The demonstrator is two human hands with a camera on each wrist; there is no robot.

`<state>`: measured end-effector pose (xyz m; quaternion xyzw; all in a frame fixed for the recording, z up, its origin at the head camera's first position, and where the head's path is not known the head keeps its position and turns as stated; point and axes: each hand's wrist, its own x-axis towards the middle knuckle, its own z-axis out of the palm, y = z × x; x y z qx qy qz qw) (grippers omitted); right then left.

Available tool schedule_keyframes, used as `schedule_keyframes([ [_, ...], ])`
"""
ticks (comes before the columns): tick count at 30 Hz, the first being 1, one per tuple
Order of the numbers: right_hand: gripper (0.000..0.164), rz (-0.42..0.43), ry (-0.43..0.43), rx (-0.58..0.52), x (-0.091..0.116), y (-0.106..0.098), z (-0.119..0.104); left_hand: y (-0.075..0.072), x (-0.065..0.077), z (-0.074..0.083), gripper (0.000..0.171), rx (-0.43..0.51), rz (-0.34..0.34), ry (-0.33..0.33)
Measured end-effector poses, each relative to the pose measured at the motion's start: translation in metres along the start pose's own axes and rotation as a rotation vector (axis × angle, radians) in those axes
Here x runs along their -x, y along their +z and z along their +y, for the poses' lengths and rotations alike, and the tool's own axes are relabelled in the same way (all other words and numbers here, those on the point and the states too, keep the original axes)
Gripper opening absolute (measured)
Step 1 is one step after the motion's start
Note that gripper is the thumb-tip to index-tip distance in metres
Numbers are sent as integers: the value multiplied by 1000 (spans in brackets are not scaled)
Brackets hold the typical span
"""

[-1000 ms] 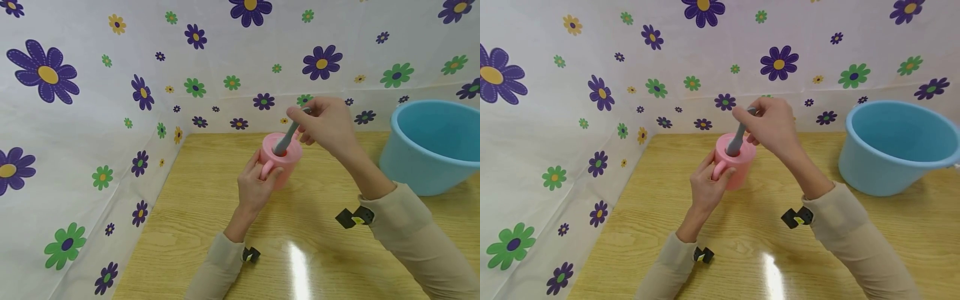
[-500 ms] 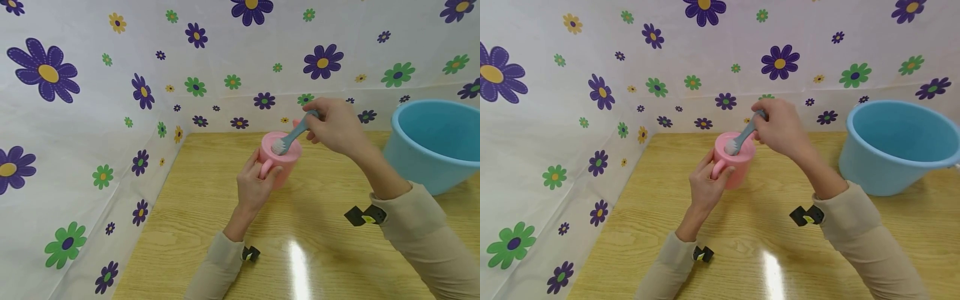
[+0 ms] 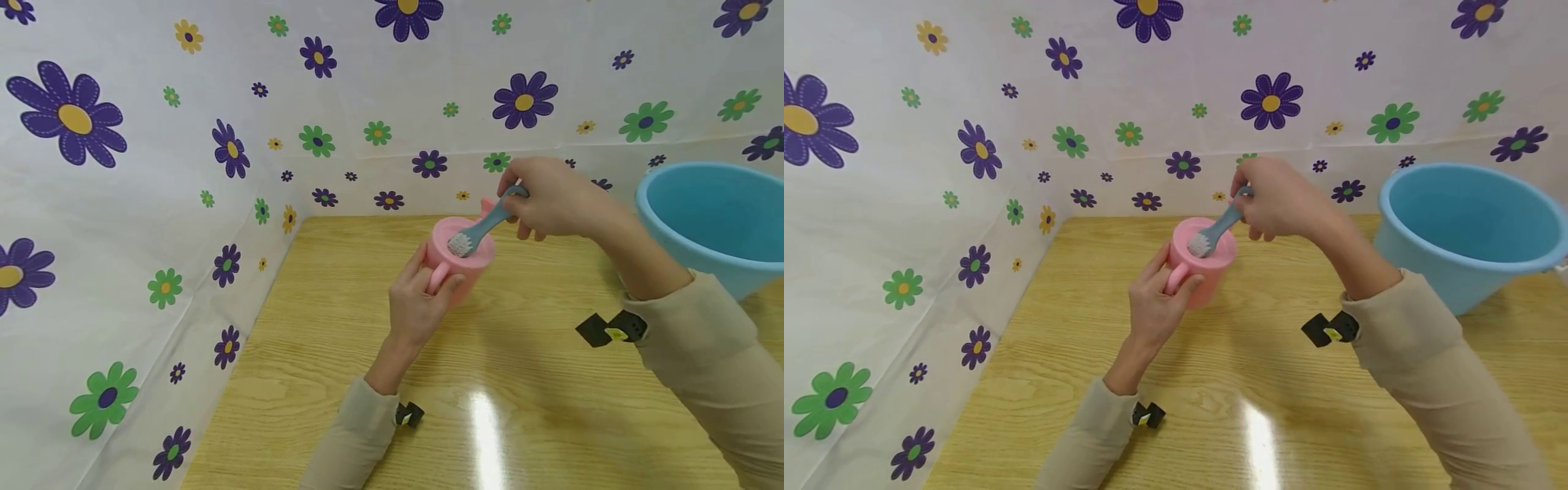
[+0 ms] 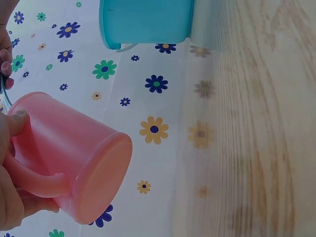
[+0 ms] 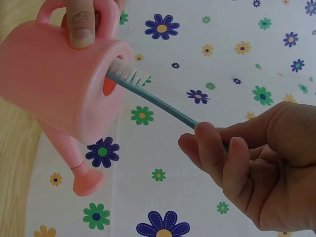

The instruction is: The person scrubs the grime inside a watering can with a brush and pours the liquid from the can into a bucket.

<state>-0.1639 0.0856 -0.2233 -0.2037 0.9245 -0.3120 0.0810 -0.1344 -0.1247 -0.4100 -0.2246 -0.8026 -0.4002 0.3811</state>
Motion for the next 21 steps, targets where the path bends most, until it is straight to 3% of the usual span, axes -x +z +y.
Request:
schedule_keyframes([
  [5,20,-45,13,-60,-7,-5,3,-1,0,0,42,9,-3,1],
  [11,22,10,1,-105,-7,-9,7,-1,-1,1,40,19,-14,-8],
  [21,17,69,-38,-68,-3,-6,0,-2,-1,1,41,18,-12,-26],
])
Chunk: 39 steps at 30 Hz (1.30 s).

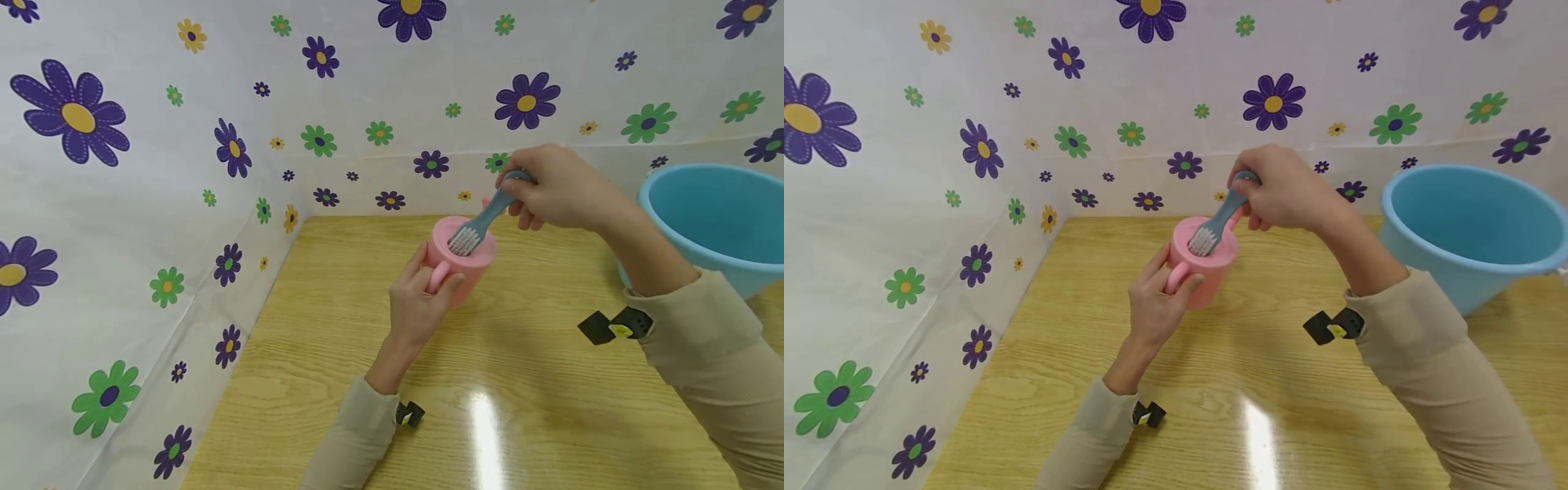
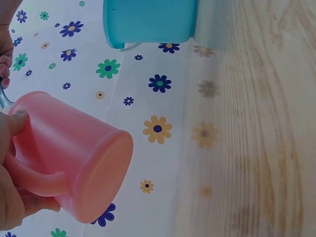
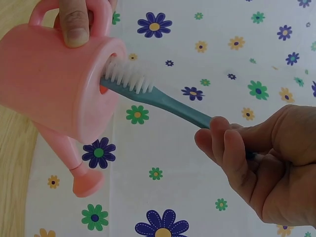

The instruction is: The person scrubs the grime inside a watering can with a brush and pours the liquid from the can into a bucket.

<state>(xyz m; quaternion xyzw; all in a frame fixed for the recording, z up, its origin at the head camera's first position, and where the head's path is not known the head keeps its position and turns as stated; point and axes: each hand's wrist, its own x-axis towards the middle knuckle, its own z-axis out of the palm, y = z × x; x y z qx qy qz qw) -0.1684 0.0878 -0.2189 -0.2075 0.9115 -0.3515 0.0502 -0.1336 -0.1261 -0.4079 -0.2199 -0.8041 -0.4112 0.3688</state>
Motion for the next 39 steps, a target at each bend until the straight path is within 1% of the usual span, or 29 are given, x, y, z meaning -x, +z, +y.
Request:
schedule_keyframes([
  [9,17,76,-92,23,6,1,-1,-1,0,0,41,0,14,4],
  [13,18,88,-128,23,6,3,-2,-4,0,-1,43,2,25,0],
  [17,19,105,-130,2,8,5,-1,-5,0,-2,45,16,35,13],
  [22,19,130,-132,22,10,6,2,-2,-2,-2,48,34,31,32],
  [27,19,167,-168,45,12,4,4,-3,-1,-1,46,35,20,-10],
  [31,20,201,-176,54,14,1,7,-3,-2,0,45,45,8,-22],
  [33,20,206,-164,65,15,1,9,-4,-2,1,44,54,8,-21],
  [39,19,235,-119,42,17,4,16,-4,-2,2,41,84,15,-34],
])
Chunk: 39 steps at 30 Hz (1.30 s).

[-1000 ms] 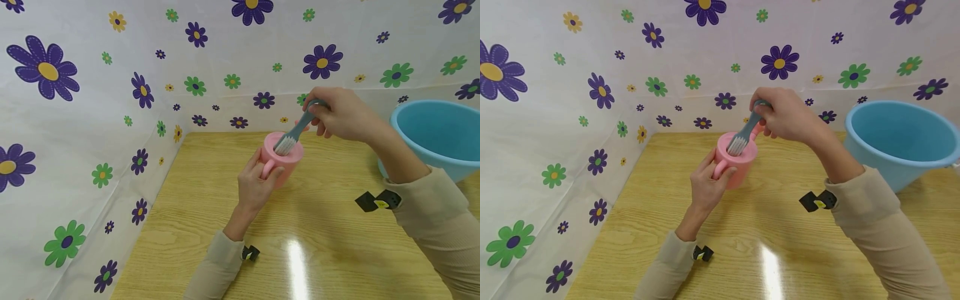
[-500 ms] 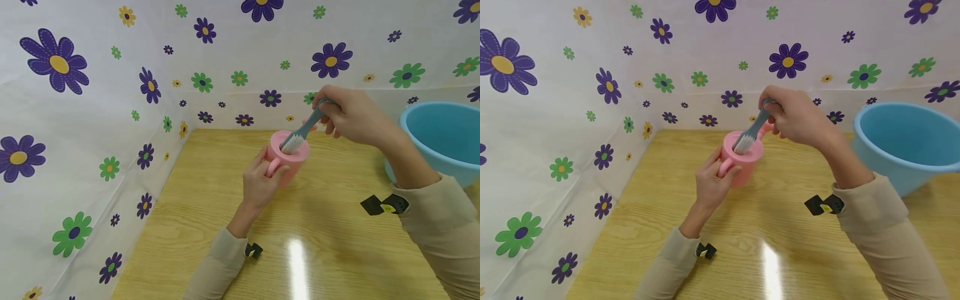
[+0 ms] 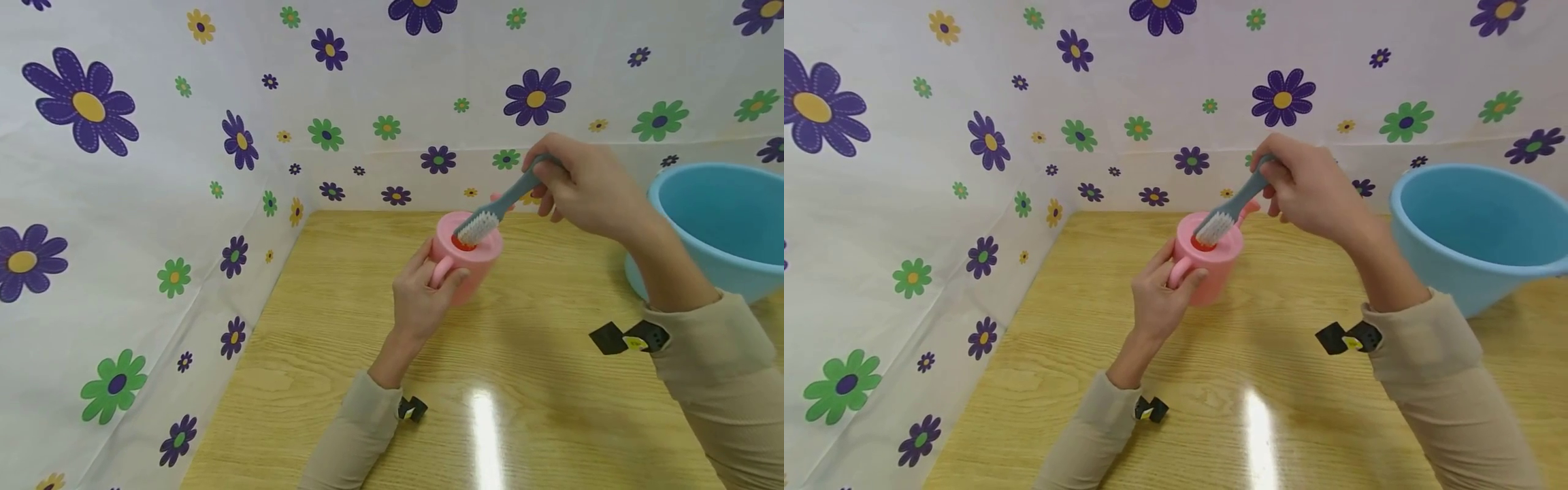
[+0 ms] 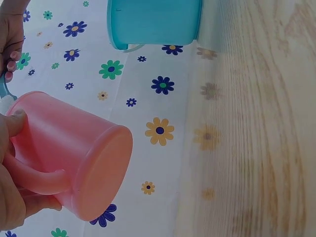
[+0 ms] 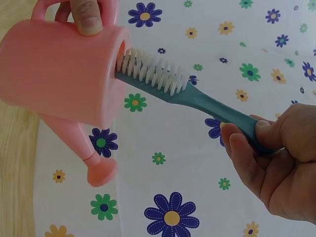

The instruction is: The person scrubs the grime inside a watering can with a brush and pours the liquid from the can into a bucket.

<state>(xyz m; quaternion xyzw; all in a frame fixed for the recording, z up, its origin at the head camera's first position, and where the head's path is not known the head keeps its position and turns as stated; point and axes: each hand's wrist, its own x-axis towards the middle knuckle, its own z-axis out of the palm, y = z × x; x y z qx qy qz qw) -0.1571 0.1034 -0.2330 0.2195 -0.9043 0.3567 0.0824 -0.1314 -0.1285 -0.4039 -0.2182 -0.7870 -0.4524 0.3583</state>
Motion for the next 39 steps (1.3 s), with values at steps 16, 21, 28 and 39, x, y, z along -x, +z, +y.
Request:
schedule_keyframes([
  [16,18,184,-60,-253,19,24,31,0,-1,0,39,24,11,-44],
  [21,16,257,-195,-211,26,34,38,-1,-2,0,40,50,15,-54],
  [28,15,345,-298,-214,34,43,42,0,-3,0,41,56,26,-51],
  [39,12,443,-397,-253,38,57,52,-1,-3,0,42,77,41,-50],
])
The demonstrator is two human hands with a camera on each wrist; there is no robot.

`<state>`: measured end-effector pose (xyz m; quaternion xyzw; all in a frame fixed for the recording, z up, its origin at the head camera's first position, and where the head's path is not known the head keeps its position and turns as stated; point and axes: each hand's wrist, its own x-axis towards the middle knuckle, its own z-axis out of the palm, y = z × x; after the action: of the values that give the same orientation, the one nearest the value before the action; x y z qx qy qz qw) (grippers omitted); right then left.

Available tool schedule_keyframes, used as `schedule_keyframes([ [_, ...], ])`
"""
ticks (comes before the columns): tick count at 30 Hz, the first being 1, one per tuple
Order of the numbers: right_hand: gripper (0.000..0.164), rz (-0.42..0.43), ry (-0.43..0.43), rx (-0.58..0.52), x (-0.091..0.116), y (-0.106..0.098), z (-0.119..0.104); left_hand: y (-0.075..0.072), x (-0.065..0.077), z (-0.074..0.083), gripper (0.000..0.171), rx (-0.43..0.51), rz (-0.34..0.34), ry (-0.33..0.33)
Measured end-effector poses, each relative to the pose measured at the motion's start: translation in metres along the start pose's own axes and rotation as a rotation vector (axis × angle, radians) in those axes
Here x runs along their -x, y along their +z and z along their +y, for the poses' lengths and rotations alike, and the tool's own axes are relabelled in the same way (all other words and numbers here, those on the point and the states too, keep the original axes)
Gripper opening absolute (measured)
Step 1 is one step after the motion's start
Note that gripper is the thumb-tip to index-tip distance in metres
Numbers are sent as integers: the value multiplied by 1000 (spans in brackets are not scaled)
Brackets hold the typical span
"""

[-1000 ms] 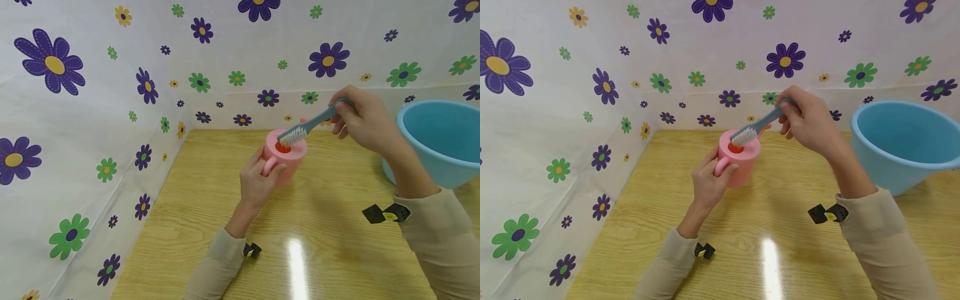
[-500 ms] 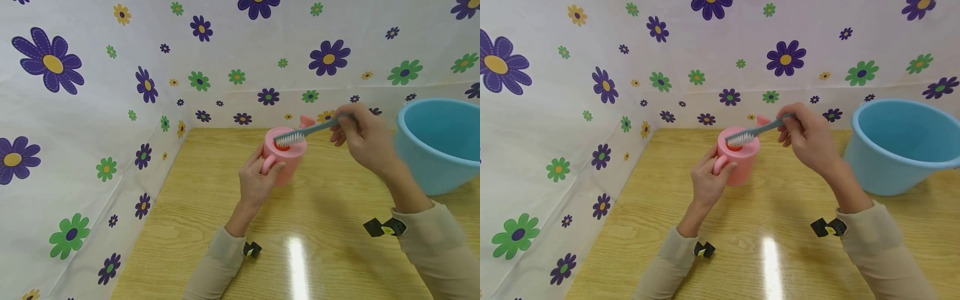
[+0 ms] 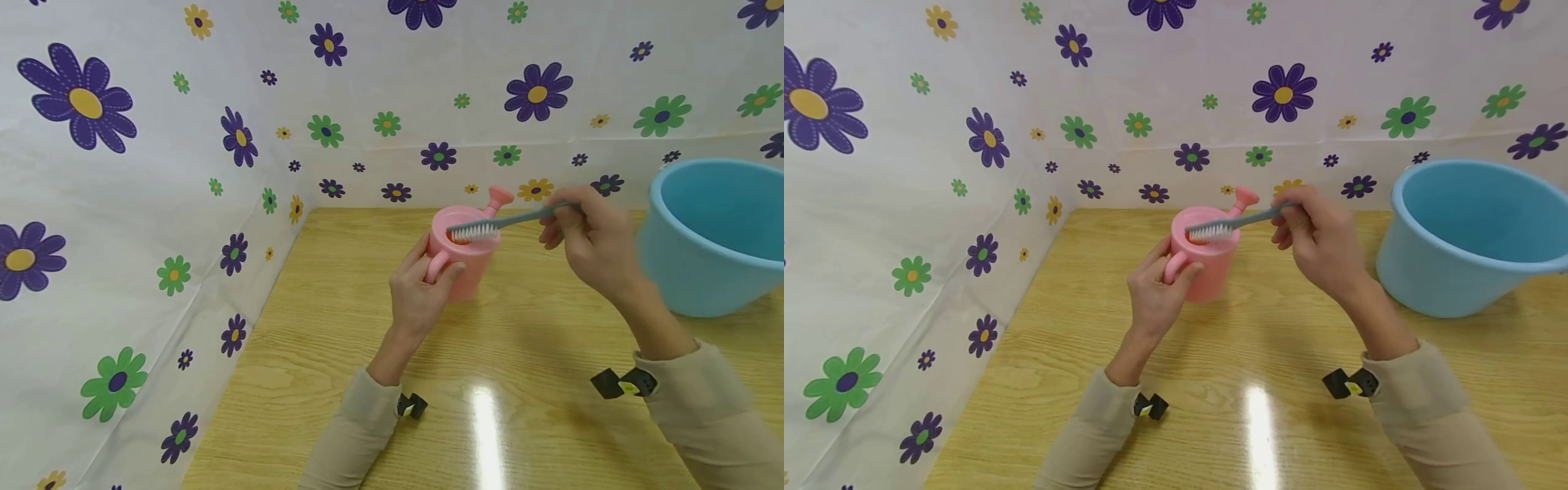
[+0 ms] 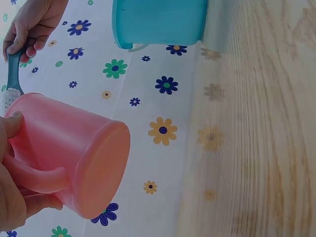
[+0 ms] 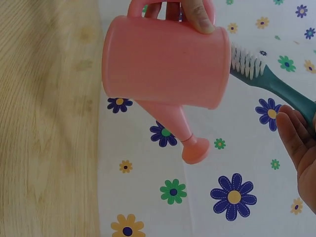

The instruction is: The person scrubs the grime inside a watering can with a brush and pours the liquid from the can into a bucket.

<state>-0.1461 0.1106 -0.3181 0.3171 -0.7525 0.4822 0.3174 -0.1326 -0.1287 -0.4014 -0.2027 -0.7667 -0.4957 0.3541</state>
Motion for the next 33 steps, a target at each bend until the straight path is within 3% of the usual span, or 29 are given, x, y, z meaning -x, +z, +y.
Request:
schedule_keyframes([
  [6,11,9,17,1,3,1,1,0,0,0,41,-7,-4,-13],
  [11,14,-47,19,38,2,-4,-2,0,0,-1,42,-26,-8,-17],
  [15,20,-156,-7,136,-2,-12,-6,-1,0,-3,41,-44,-8,-6],
  [23,16,-401,-53,464,-13,-26,-17,-1,0,-4,40,-62,-16,-1],
  [30,17,-655,33,663,-25,-29,-25,0,1,-5,43,-88,-16,21],
  [33,16,-705,1,703,-26,-28,-26,0,1,-5,43,-94,-15,31],
])
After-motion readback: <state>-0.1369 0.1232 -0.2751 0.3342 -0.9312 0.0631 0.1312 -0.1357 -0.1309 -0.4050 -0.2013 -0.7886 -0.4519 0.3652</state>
